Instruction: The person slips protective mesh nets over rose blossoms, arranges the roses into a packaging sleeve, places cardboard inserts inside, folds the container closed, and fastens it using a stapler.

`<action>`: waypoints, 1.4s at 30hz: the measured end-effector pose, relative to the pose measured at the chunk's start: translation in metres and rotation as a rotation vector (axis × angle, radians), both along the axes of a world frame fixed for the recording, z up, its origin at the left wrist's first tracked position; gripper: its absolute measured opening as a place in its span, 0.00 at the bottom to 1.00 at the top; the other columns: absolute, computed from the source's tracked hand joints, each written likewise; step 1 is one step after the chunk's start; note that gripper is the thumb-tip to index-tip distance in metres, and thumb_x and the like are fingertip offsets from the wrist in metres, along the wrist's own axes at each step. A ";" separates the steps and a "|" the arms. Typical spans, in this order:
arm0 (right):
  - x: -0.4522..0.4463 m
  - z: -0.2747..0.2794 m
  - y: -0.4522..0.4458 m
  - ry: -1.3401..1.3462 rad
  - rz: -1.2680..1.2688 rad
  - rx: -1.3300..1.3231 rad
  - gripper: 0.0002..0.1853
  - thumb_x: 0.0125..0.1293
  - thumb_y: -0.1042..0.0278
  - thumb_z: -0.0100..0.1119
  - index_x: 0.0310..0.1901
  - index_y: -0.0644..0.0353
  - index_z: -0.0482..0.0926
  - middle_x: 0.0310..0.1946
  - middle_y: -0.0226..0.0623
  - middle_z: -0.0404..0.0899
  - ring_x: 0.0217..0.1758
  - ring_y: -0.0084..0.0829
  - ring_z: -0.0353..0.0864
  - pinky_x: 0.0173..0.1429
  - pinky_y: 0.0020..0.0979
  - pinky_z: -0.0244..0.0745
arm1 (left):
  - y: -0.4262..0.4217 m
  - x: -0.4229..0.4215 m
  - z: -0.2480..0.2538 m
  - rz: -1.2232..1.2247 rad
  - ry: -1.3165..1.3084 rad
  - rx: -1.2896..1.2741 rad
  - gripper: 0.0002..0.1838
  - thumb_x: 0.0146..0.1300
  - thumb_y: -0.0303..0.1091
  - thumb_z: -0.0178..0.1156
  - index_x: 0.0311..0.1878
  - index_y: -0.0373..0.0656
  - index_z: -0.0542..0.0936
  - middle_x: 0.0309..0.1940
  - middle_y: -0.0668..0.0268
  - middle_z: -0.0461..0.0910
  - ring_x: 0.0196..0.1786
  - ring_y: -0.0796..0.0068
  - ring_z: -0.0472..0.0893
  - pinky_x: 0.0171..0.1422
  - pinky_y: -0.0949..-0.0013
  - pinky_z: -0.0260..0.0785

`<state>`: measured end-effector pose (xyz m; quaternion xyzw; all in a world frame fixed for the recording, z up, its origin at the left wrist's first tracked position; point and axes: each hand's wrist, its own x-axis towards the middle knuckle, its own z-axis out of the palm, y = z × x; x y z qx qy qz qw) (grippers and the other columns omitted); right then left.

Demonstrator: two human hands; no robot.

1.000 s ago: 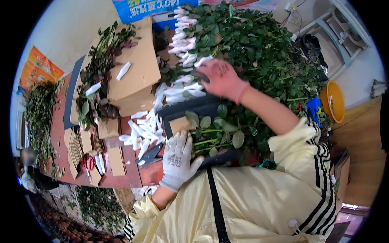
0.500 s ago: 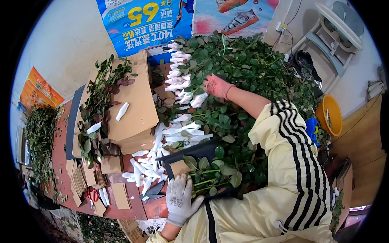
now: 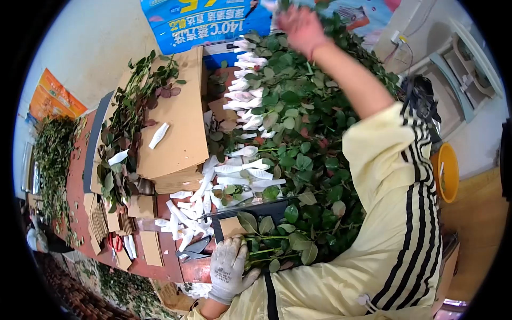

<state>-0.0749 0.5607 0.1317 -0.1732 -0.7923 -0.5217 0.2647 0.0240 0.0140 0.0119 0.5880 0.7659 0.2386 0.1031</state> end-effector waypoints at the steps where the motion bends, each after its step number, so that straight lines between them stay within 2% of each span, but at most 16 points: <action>1: -0.016 -0.049 0.009 -0.078 0.072 -0.009 0.14 0.59 0.66 0.44 0.47 0.53 0.71 0.38 0.36 0.75 0.43 0.36 0.75 0.47 0.36 0.67 | 0.001 0.000 0.000 0.001 0.016 0.005 0.37 0.41 0.48 0.67 0.53 0.35 0.73 0.57 0.47 0.70 0.59 0.42 0.69 0.65 0.44 0.57; 2: -0.017 -0.058 -0.024 -0.365 -0.088 -0.481 0.11 0.59 0.66 0.44 0.43 0.52 0.71 0.38 0.37 0.74 0.42 0.36 0.74 0.46 0.35 0.67 | 0.002 0.000 0.000 0.016 0.015 0.006 0.37 0.41 0.48 0.67 0.53 0.35 0.73 0.57 0.47 0.70 0.59 0.42 0.69 0.65 0.44 0.57; 3: -0.015 -0.090 -0.025 -0.414 -0.050 -0.638 0.09 0.58 0.67 0.44 0.41 0.53 0.70 0.38 0.39 0.73 0.42 0.35 0.73 0.48 0.34 0.67 | 0.002 -0.001 0.001 0.006 0.007 -0.002 0.37 0.40 0.48 0.67 0.53 0.35 0.73 0.56 0.47 0.70 0.59 0.43 0.69 0.65 0.44 0.58; 4: -0.013 -0.137 -0.007 -0.298 0.169 -0.679 0.05 0.59 0.67 0.40 0.32 0.52 0.68 0.28 0.33 0.64 0.34 0.31 0.66 0.44 0.35 0.60 | 0.002 -0.002 0.002 -0.004 -0.001 -0.008 0.36 0.40 0.47 0.68 0.53 0.35 0.73 0.56 0.47 0.70 0.58 0.43 0.69 0.64 0.44 0.58; 5: -0.004 -0.131 -0.029 -0.420 -0.058 -0.797 0.08 0.60 0.64 0.39 0.35 0.54 0.70 0.33 0.35 0.70 0.40 0.31 0.70 0.48 0.34 0.61 | 0.001 -0.003 0.001 0.001 0.001 -0.013 0.36 0.40 0.47 0.68 0.53 0.35 0.73 0.56 0.47 0.70 0.58 0.43 0.69 0.64 0.44 0.58; 6: -0.001 -0.136 -0.034 -0.421 -0.017 -0.779 0.11 0.59 0.62 0.44 0.40 0.56 0.72 0.41 0.36 0.74 0.50 0.36 0.72 0.53 0.37 0.63 | 0.001 -0.003 0.000 -0.007 -0.011 -0.005 0.36 0.40 0.47 0.68 0.53 0.36 0.73 0.56 0.47 0.70 0.58 0.43 0.69 0.64 0.44 0.58; 8: -0.006 -0.132 -0.033 -0.398 -0.097 -0.903 0.16 0.57 0.62 0.49 0.46 0.56 0.72 0.47 0.39 0.74 0.56 0.40 0.71 0.56 0.40 0.64 | 0.001 -0.003 -0.002 -0.001 -0.026 0.003 0.36 0.40 0.46 0.68 0.52 0.36 0.73 0.56 0.47 0.71 0.58 0.43 0.69 0.64 0.44 0.59; 11: 0.002 -0.134 -0.028 -0.326 0.113 -0.732 0.22 0.53 0.59 0.55 0.50 0.55 0.71 0.49 0.41 0.72 0.57 0.42 0.69 0.58 0.43 0.64 | -0.001 -0.002 -0.001 -0.002 -0.015 -0.003 0.36 0.42 0.48 0.69 0.53 0.37 0.73 0.57 0.49 0.71 0.58 0.45 0.70 0.62 0.46 0.60; 14: 0.026 -0.141 -0.065 -0.415 0.190 -0.758 0.26 0.52 0.56 0.57 0.53 0.54 0.70 0.51 0.42 0.70 0.60 0.44 0.67 0.60 0.44 0.63 | 0.001 -0.003 -0.001 0.003 -0.035 0.023 0.35 0.40 0.45 0.68 0.52 0.36 0.74 0.56 0.47 0.70 0.58 0.43 0.70 0.64 0.44 0.59; 18: 0.052 -0.154 -0.075 -0.633 0.072 -0.734 0.38 0.49 0.55 0.59 0.64 0.59 0.64 0.60 0.47 0.64 0.65 0.45 0.62 0.66 0.44 0.58 | 0.001 -0.003 -0.002 -0.003 -0.040 0.031 0.35 0.40 0.45 0.68 0.52 0.35 0.73 0.56 0.46 0.70 0.57 0.42 0.70 0.63 0.44 0.60; 19: 0.050 -0.143 -0.081 -0.759 -0.037 -0.811 0.40 0.51 0.53 0.57 0.66 0.62 0.62 0.65 0.51 0.60 0.70 0.50 0.56 0.71 0.47 0.51 | 0.002 -0.004 -0.001 -0.010 -0.035 0.029 0.35 0.40 0.45 0.68 0.51 0.35 0.73 0.56 0.46 0.70 0.57 0.42 0.70 0.63 0.44 0.60; 26: 0.055 -0.147 -0.079 -0.868 -0.015 -0.656 0.38 0.55 0.58 0.51 0.68 0.63 0.58 0.67 0.56 0.58 0.69 0.57 0.57 0.71 0.54 0.48 | 0.005 -0.002 0.000 -0.003 -0.029 0.011 0.34 0.42 0.47 0.66 0.51 0.34 0.73 0.56 0.46 0.70 0.57 0.41 0.69 0.62 0.44 0.60; 27: 0.050 -0.184 -0.060 -0.820 -0.061 -0.486 0.36 0.59 0.52 0.53 0.69 0.53 0.60 0.69 0.45 0.58 0.71 0.53 0.55 0.71 0.53 0.49 | 0.004 -0.001 -0.001 -0.005 -0.029 0.009 0.34 0.42 0.47 0.66 0.51 0.34 0.73 0.56 0.46 0.70 0.57 0.41 0.69 0.62 0.44 0.60; 34: 0.047 -0.147 -0.059 -0.740 0.055 -0.711 0.41 0.54 0.40 0.57 0.66 0.54 0.63 0.64 0.44 0.63 0.65 0.50 0.62 0.67 0.46 0.57 | 0.005 -0.004 -0.002 -0.007 -0.010 0.026 0.35 0.42 0.46 0.65 0.52 0.33 0.72 0.55 0.45 0.70 0.57 0.40 0.70 0.62 0.44 0.60; 40: 0.075 -0.158 -0.057 -0.894 0.056 -0.667 0.43 0.56 0.43 0.55 0.70 0.55 0.56 0.69 0.47 0.57 0.71 0.51 0.55 0.72 0.49 0.51 | 0.004 -0.001 -0.004 0.003 -0.017 0.027 0.35 0.40 0.44 0.66 0.53 0.34 0.73 0.55 0.45 0.71 0.57 0.40 0.70 0.62 0.43 0.60; 42: 0.075 -0.171 -0.053 -0.898 -0.046 -0.522 0.41 0.59 0.47 0.53 0.72 0.54 0.53 0.71 0.47 0.54 0.74 0.51 0.51 0.74 0.50 0.47 | 0.004 -0.001 -0.005 0.008 -0.015 0.037 0.34 0.40 0.43 0.66 0.52 0.34 0.74 0.55 0.44 0.71 0.57 0.40 0.70 0.62 0.43 0.60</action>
